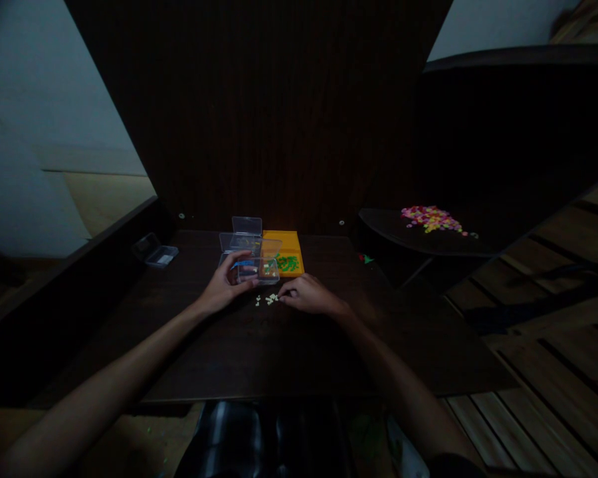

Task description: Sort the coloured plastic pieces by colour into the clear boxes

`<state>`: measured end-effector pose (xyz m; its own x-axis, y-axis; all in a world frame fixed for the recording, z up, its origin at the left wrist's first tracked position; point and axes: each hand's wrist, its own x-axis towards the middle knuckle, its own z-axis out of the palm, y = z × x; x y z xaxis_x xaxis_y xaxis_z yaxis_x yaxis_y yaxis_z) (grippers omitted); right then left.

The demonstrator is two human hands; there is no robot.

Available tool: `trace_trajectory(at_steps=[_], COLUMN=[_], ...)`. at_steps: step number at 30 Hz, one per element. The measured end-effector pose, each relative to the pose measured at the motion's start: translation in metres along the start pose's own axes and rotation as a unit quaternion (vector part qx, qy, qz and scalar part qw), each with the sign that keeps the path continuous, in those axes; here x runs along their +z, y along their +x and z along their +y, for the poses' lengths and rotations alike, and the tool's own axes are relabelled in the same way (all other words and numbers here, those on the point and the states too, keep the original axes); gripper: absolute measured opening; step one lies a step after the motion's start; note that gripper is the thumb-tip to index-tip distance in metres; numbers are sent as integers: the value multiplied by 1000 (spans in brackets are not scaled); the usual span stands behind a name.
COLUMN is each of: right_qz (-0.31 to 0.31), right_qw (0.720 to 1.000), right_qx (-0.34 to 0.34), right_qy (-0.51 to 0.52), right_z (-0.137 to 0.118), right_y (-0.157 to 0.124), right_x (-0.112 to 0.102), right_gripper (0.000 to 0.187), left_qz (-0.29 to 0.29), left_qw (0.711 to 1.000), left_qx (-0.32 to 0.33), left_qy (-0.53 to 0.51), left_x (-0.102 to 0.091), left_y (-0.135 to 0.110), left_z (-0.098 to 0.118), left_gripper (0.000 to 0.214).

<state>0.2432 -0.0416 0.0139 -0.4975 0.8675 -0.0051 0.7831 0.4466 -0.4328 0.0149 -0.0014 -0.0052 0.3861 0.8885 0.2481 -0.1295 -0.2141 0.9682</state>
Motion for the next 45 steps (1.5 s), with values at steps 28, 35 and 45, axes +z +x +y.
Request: trace_trajectory(at_steps=[28, 35, 45], right_qz=[17, 33, 25], right_qw=[1000, 999, 999], right_qx=[-2, -26, -23], right_qy=[0, 3, -22], right_z=[1, 6, 3], right_y=[0, -1, -3], right_x=[2, 2, -2], right_gripper=[23, 24, 29], left_qz=[-6, -8, -12], left_qw=[1000, 1000, 1000], left_qx=[-2, -2, -7], left_qy=[-18, -19, -7], left_x=[1, 0, 1], left_y=[1, 0, 0], left_z=[0, -1, 2], left_gripper=[63, 63, 63])
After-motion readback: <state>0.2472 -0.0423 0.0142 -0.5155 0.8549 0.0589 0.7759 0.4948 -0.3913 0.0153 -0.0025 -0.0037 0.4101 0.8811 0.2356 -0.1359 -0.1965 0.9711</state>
